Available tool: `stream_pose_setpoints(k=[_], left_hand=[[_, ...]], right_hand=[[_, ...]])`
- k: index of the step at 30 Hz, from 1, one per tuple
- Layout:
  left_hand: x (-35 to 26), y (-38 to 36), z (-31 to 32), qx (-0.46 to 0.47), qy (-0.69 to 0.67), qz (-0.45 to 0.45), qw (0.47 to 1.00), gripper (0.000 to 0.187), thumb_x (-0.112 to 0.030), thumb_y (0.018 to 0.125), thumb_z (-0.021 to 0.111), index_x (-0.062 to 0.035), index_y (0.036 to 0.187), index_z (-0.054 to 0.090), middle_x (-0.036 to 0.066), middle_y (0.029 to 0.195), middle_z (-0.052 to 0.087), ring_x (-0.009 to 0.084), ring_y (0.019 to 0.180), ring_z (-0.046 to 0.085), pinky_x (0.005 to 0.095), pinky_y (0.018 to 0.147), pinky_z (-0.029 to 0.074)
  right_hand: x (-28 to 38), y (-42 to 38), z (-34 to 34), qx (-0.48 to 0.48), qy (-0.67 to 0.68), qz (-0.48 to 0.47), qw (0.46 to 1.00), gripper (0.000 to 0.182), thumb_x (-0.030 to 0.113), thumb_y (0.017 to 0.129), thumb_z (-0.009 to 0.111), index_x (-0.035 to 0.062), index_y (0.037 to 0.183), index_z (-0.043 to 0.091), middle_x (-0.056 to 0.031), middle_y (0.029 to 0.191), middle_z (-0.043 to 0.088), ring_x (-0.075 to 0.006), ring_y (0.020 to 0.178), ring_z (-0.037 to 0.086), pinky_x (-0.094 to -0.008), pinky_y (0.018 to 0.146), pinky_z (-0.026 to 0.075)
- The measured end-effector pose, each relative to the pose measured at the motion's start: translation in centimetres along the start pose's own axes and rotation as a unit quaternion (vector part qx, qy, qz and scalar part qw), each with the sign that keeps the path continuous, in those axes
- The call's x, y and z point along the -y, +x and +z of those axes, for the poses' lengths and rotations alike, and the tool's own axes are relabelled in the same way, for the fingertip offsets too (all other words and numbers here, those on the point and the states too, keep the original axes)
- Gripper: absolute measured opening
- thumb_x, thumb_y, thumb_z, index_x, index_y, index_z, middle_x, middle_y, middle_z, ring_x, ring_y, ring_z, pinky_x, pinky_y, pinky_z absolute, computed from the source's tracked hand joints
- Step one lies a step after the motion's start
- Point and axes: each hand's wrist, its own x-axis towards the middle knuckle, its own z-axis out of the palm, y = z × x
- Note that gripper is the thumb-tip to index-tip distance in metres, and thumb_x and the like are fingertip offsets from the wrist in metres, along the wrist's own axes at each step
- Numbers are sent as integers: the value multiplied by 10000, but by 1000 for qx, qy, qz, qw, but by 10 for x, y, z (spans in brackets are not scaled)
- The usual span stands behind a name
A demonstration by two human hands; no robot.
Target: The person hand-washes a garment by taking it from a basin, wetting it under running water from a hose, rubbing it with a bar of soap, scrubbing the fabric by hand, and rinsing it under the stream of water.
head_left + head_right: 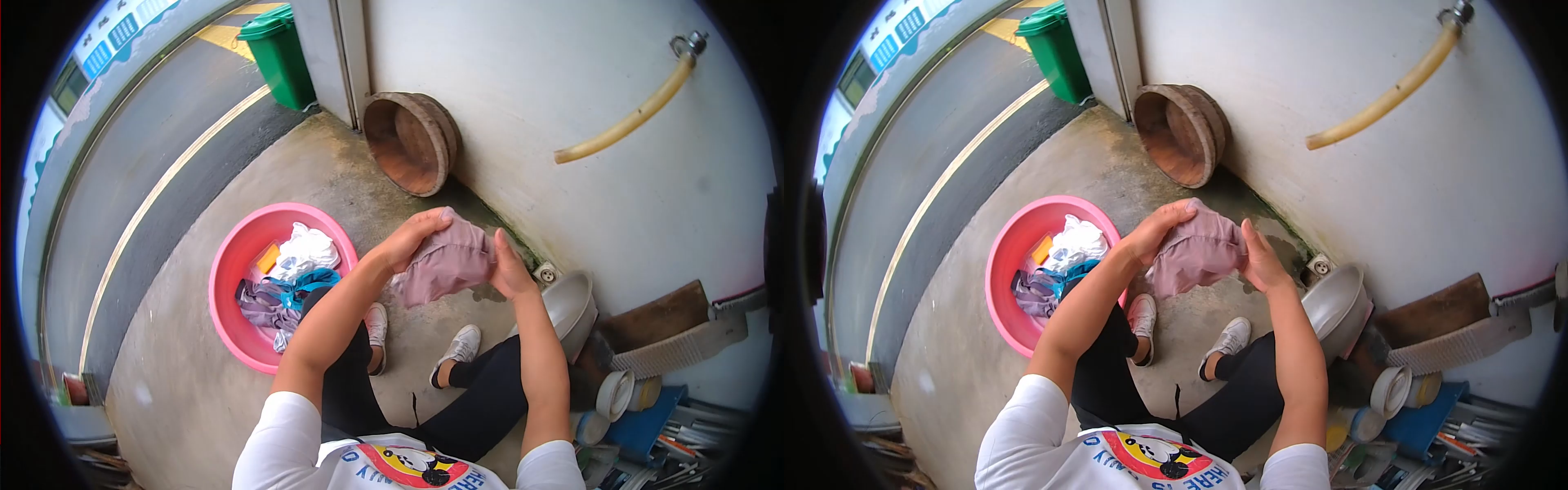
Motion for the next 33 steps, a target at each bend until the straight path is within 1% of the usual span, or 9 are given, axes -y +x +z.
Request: stream_pose_setpoints(k=[7, 13, 15, 17, 20, 23, 25, 28, 33], left_hand=[[-35, -25, -12, -33, 74, -18, 997, 492, -85, 833, 574, -32, 1297, 420, 92, 1112, 584, 163, 959, 588, 292, 857, 473], [-41, -64, -112, -54, 297, -25, 953, 513, 44, 778, 555, -11, 1278, 453, 80, 905, 656, 100, 787, 608, 217, 662, 467], [-38, -92, -140, -152, 307, -47, 938, 461, 15, 776, 558, 8, 1232, 490, 93, 866, 663, 101, 731, 614, 215, 578, 457], [-17, -133, -205, -265, 359, -58, 893, 440, -3, 774, 566, 13, 1210, 506, 105, 869, 664, 111, 686, 619, 231, 547, 463], [28, -211, -307, -486, 402, -36, 775, 291, -33, 704, 590, 13, 988, 634, 122, 754, 657, 167, 659, 636, 294, 542, 483], [55, -291, -385, -675, 490, 6, 552, 193, -75, 663, 596, -27, 833, 674, 163, 772, 653, 275, 706, 646, 357, 642, 501], [48, -321, -387, -762, 442, -41, 471, 130, -92, 676, 585, -44, 769, 663, 165, 793, 648, 324, 777, 632, 392, 728, 488], [61, -341, -435, -794, 427, -67, 427, 144, -138, 666, 640, -40, 767, 670, 163, 779, 653, 286, 753, 645, 370, 714, 496], [67, -334, -489, -803, 415, -142, 403, 168, -122, 700, 609, -22, 825, 658, 206, 903, 636, 348, 880, 617, 413, 798, 475]], right_hand=[[2, 9, 25, -63, -26, -91, 993, 377, 230, 924, 486, 9, 1229, 483, -78, 1174, 556, -153, 1058, 532, -292, 921, 406], [-8, 25, 26, -100, -96, -98, 986, 360, 208, 923, 480, -2, 1215, 479, -86, 1162, 554, -169, 1070, 526, -302, 930, 400], [-16, 29, 12, -135, -127, -82, 979, 389, 186, 918, 488, -17, 1248, 458, -83, 1196, 530, -165, 1091, 505, -297, 950, 376], [-20, 29, 3, -194, -122, -67, 971, 395, 182, 911, 498, -27, 1243, 452, -100, 1184, 532, -185, 1084, 510, -315, 949, 384], [-15, 23, 21, -199, -122, -44, 971, 388, 211, 921, 484, -15, 1235, 454, -116, 1168, 532, -211, 1076, 515, -344, 940, 400], [-19, 17, 25, -234, -154, -42, 959, 403, 224, 926, 477, -18, 1246, 444, -125, 1195, 514, -214, 1099, 501, -337, 952, 386], [-27, 16, 18, -256, -171, -35, 951, 417, 228, 926, 476, -20, 1258, 435, -130, 1209, 505, -218, 1108, 495, -337, 954, 382], [-30, 19, 10, -276, -170, -29, 946, 436, 233, 924, 478, -25, 1272, 420, -139, 1221, 496, -225, 1115, 492, -340, 954, 381], [-37, 24, -10, -281, -162, -8, 946, 448, 243, 919, 486, -23, 1273, 416, -144, 1222, 497, -233, 1115, 495, -348, 955, 381]])
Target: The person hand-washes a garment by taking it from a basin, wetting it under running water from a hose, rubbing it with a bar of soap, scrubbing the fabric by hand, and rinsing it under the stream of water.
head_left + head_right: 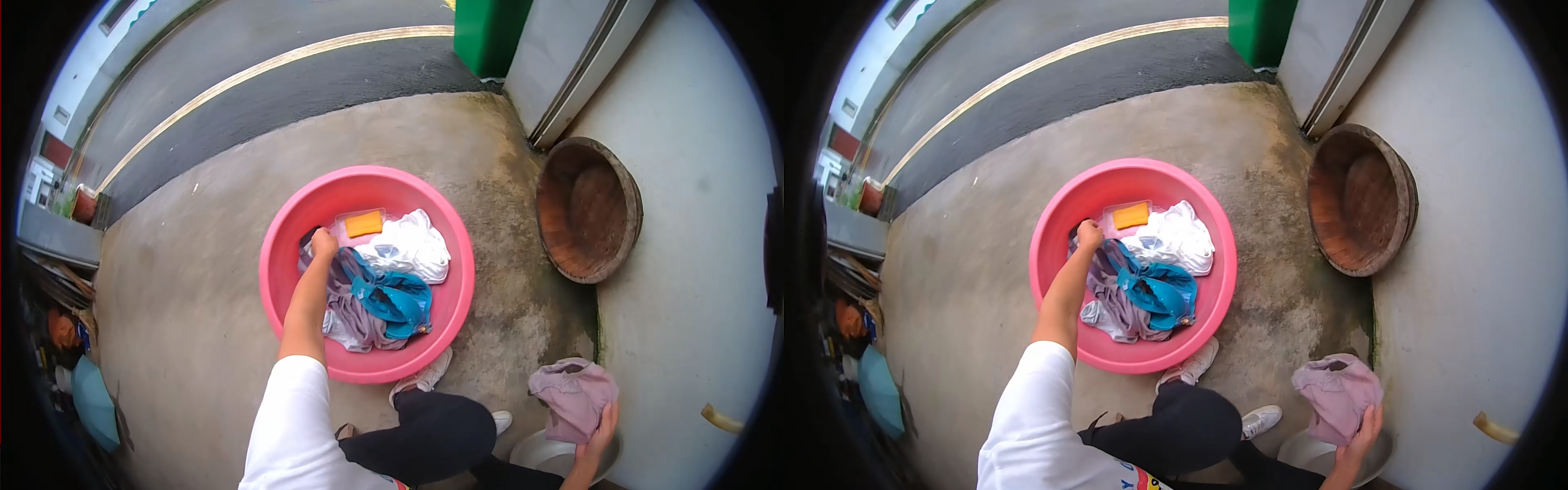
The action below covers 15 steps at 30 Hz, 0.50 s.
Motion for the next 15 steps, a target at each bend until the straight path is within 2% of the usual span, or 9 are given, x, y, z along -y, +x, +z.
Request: stream_pose_setpoints(k=[2, 3, 6, 8, 9, 10, 15], left_hand=[[-3, 5, 20, -10, 20, 19, 1000, 194, -164, 705, 637, -7, 814, 673, 201, 870, 646, 336, 895, 621, 407, 814, 473], [-16, -2, 15, 8, 36, 0, 999, 202, -140, 727, 608, 13, 844, 669, 231, 900, 635, 370, 916, 610, 427, 820, 471], [-18, 5, 23, 55, 91, -30, 994, 196, -109, 738, 579, 25, 853, 661, 258, 910, 624, 392, 910, 606, 454, 806, 472], [-17, 5, 26, 44, 93, -23, 994, 193, -86, 744, 552, 42, 846, 653, 278, 908, 616, 410, 903, 603, 470, 789, 472], [-18, 4, 26, 33, 73, -32, 996, 188, -83, 742, 552, 48, 836, 650, 272, 904, 619, 406, 902, 605, 461, 783, 473], [-21, 4, 23, 57, 76, -38, 995, 224, -78, 716, 588, 53, 892, 635, 288, 949, 606, 426, 938, 587, 462, 796, 473], [-29, -1, -7, 41, 70, -21, 996, 191, -48, 698, 556, 33, 849, 641, 273, 935, 615, 412, 928, 597, 458, 792, 475]], right_hand=[[-8, 4, -12, -8, -33, 18, 999, 448, 263, 924, 477, -5, 1278, 414, -133, 1233, 492, -230, 1129, 487, -347, 964, 374], [-9, 5, -12, -12, -38, 22, 999, 448, 260, 923, 480, -7, 1277, 414, -135, 1234, 490, -228, 1126, 488, -347, 965, 375], [-15, 2, -13, -25, -46, 32, 998, 441, 249, 921, 485, -16, 1267, 419, -140, 1229, 493, -222, 1112, 494, -345, 961, 378], [-18, -3, -15, -37, -45, 42, 997, 426, 235, 921, 483, -26, 1254, 431, -141, 1213, 506, -218, 1099, 500, -339, 953, 380], [-16, -6, -14, -20, -51, 38, 998, 415, 225, 920, 480, -31, 1245, 440, -139, 1200, 514, -216, 1090, 505, -336, 949, 380], [-13, -6, -11, -3, -57, 31, 998, 404, 214, 920, 478, -35, 1236, 449, -138, 1188, 522, -215, 1081, 510, -334, 945, 379], [6, -18, -3, 34, -97, -3, 995, 365, 155, 906, 478, -52, 1206, 489, -114, 1139, 557, -186, 1040, 522, -307, 922, 379]])
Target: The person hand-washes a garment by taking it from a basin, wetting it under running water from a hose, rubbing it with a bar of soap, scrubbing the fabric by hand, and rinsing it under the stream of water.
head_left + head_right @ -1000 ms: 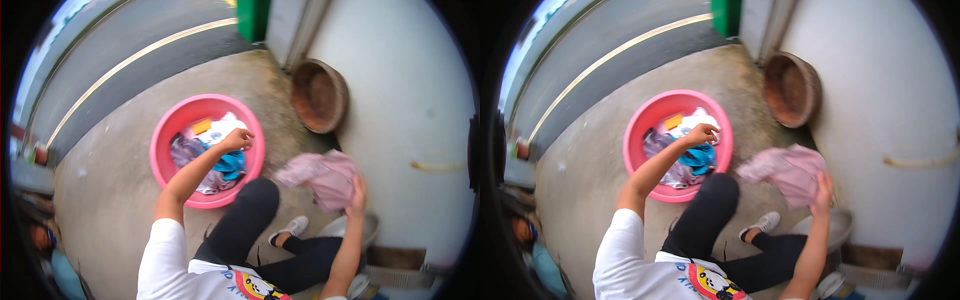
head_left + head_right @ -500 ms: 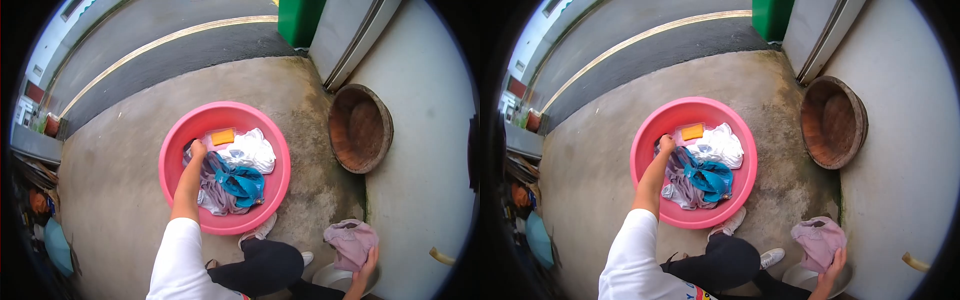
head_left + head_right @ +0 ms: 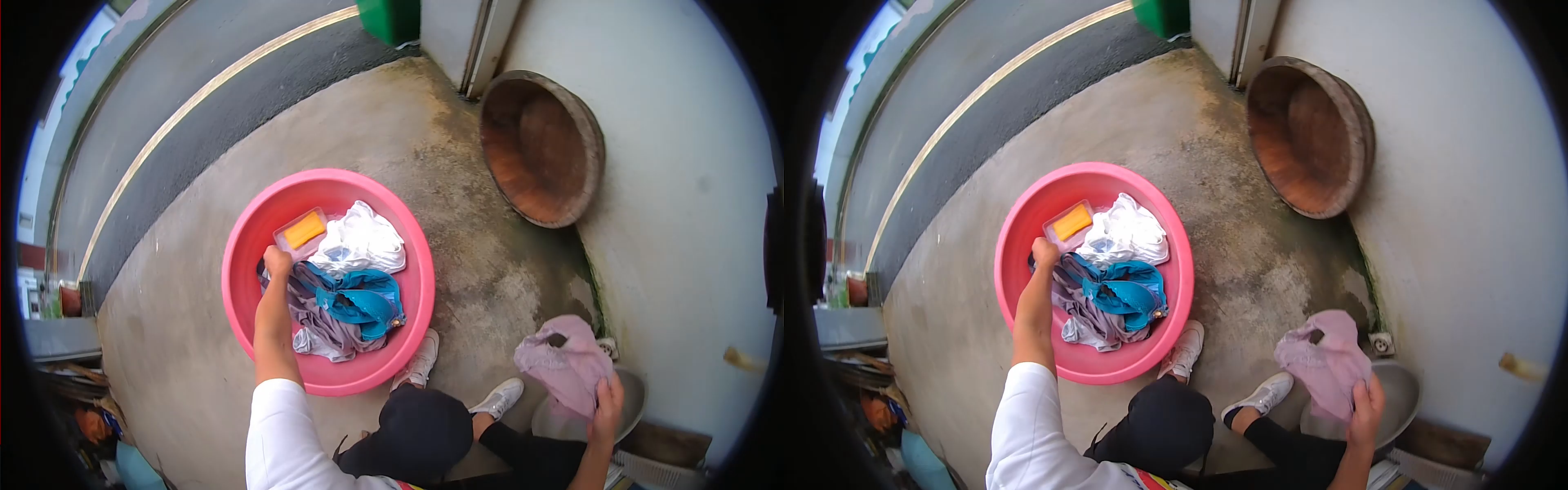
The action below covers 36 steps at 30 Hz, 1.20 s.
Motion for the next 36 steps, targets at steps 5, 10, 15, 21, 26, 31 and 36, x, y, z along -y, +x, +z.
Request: stream_pose_setpoints(k=[5, 10, 15, 21, 26, 31, 36], left_hand=[[4, -7, -66, -66, 40, 119, 990, 155, -98, 659, 562, 34, 694, 635, 248, 726, 620, 382, 698, 635, 471, 634, 488], [-59, -38, -138, 85, -201, 289, 932, 212, -57, 734, 525, -17, 526, 504, 48, 471, 494, 140, 371, 492, 284, 324, 383], [-192, -219, -257, 205, -191, 414, 866, 147, -38, 774, 489, 31, 680, 577, 66, 534, 533, 137, 391, 530, 241, 338, 423], [-275, -453, -307, 374, -112, 522, 758, 116, -49, 767, 543, 48, 769, 607, 87, 587, 576, 127, 430, 542, 230, 382, 436], [-299, -623, -265, 501, -33, 624, 599, 104, -48, 789, 556, 43, 781, 607, 66, 601, 579, 115, 458, 546, 228, 410, 449], [-279, -735, -212, 577, 5, 633, 517, 90, -20, 771, 564, 55, 801, 603, 64, 618, 587, 117, 482, 569, 223, 413, 455], [-254, -776, -171, 574, 25, 656, 489, 92, -17, 744, 544, 60, 696, 560, 107, 578, 572, 179, 464, 579, 278, 439, 468]], right_hand=[[12, -7, 9, 74, -68, -72, 992, 358, 84, 892, 478, -50, 1224, 494, -64, 1131, 573, -123, 1009, 518, -257, 872, 404], [-7, -4, 22, 77, -90, -181, 976, 202, 137, 885, 503, 0, 1020, 566, -37, 765, 557, -80, 692, 489, -270, 612, 430], [25, -39, 44, 11, -381, -226, 896, 176, 134, 787, 506, 90, 929, 600, -144, 788, 649, -312, 769, 638, -421, 627, 485], [-13, -69, 59, 42, -432, -263, 862, 182, 154, 760, 526, 64, 780, 683, -170, 810, 663, -314, 770, 655, -423, 653, 508], [-20, -90, 68, 18, -364, -230, 902, 204, 222, 748, 604, 39, 785, 686, -179, 811, 662, -309, 786, 655, -410, 694, 515], [-37, -66, 78, -93, -283, -311, 902, 269, 278, 772, 625, 53, 915, 660, -155, 934, 656, -313, 849, 642, -395, 696, 517], [-67, -27, 122, -107, -234, -388, 885, 327, 268, 833, 552, 73, 1095, 579, -146, 1196, 540, -262, 1128, 483, -379, 903, 397]])
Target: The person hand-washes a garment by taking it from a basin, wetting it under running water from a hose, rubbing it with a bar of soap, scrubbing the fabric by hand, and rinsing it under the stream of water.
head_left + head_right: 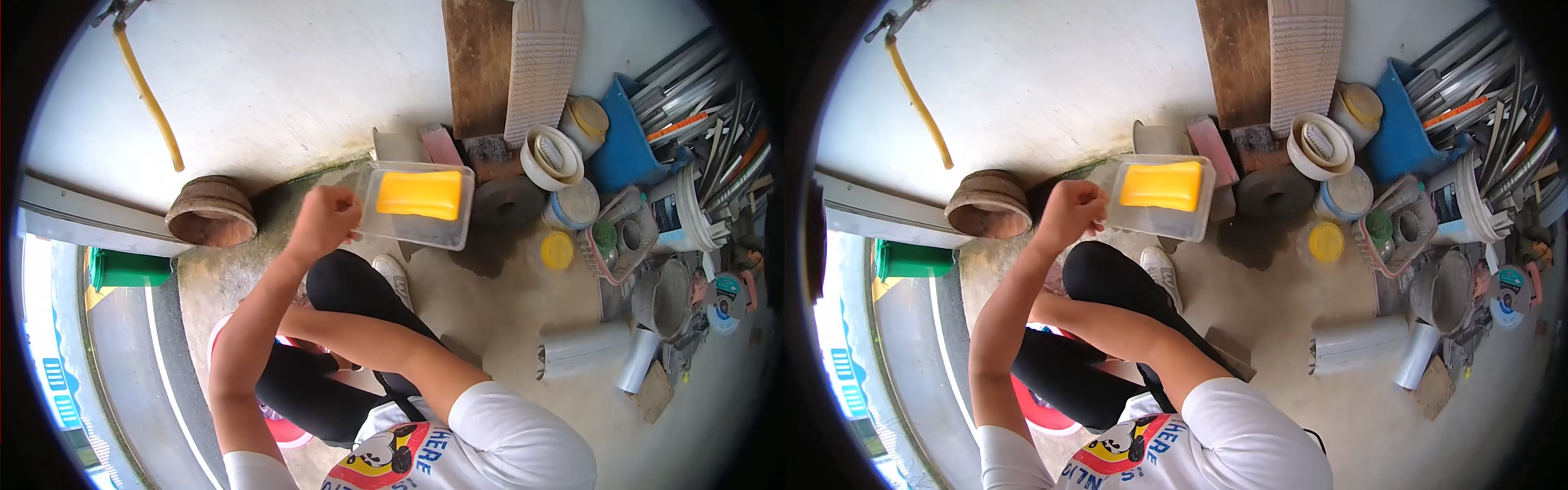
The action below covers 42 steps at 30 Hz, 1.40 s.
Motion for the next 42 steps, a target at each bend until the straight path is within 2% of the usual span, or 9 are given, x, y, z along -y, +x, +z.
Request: stream_pose_setpoints(k=[7, 11, 15, 19, 21, 26, 29, 30, 42], left_hand=[[37, 25, 63, 18, 198, 139, 970, 128, -88, 636, 569, 32, 617, 531, 251, 669, 526, 434, 673, 523, 444, 606, 451], [37, 11, 59, 45, 179, 118, 976, 120, -89, 640, 562, 30, 628, 548, 232, 647, 542, 425, 657, 535, 439, 594, 454], [18, -20, 5, 13, 86, 38, 996, 91, -39, 709, 546, 41, 666, 552, 154, 569, 556, 236, 464, 580, 332, 474, 462], [4, -64, -59, -86, 40, -7, 995, 111, -30, 779, 514, 48, 741, 583, 46, 580, 562, 92, 466, 552, 224, 408, 440], [7, -88, -91, -141, 32, -39, 989, 116, -31, 781, 514, 48, 748, 592, 49, 578, 561, 94, 454, 543, 218, 398, 429], [65, -138, -153, -241, 18, -103, 965, 138, -60, 791, 517, 42, 725, 583, 72, 578, 560, 131, 407, 553, 225, 357, 431], [120, -156, -160, -293, -46, -148, 943, 161, -65, 800, 500, 42, 693, 555, 91, 578, 551, 176, 423, 589, 245, 354, 464], [140, -160, -159, -313, -70, -156, 934, 165, -64, 801, 494, 43, 688, 549, 95, 578, 549, 182, 429, 593, 253, 356, 470], [224, -184, -146, -417, -137, -166, 883, 153, -48, 769, 514, 64, 676, 562, 117, 557, 561, 206, 443, 592, 310, 376, 500]], right_hand=[[32, -19, -47, 67, 160, 39, 984, 325, 250, 834, 538, 66, 1100, 574, -148, 1212, 533, -266, 1148, 475, -382, 921, 390], [45, -25, -64, 80, 253, 49, 963, 325, 240, 835, 529, 63, 1103, 572, -150, 1221, 529, -268, 1159, 471, -384, 932, 386], [64, -26, -85, 101, 328, 65, 937, 324, 230, 835, 521, 59, 1106, 569, -151, 1230, 526, -271, 1170, 466, -386, 942, 382], [71, -9, -82, 181, 108, 120, 970, 283, 150, 802, 510, 40, 1047, 600, -181, 1095, 597, -318, 1044, 561, -416, 868, 445], [72, -3, -96, 300, 57, 137, 942, 268, 142, 822, 472, 25, 1027, 598, -205, 947, 631, -363, 933, 594, -439, 784, 468], [62, -11, -72, 164, 172, 86, 968, 288, 127, 816, 468, -14, 1042, 577, -234, 890, 621, -372, 870, 604, -419, 759, 467], [69, -1, -77, 234, 258, 100, 932, 337, 141, 821, 468, 5, 1113, 566, -238, 925, 617, -365, 871, 603, -405, 768, 461], [66, -2, -65, 135, 248, 28, 959, 338, 144, 823, 480, 33, 1128, 576, -229, 938, 618, -346, 855, 607, -390, 765, 463], [44, 24, -67, 152, 316, 147, 925, 300, 9, 856, 411, -82, 1114, 535, -128, 1071, 608, -162, 988, 559, -271, 870, 425]])
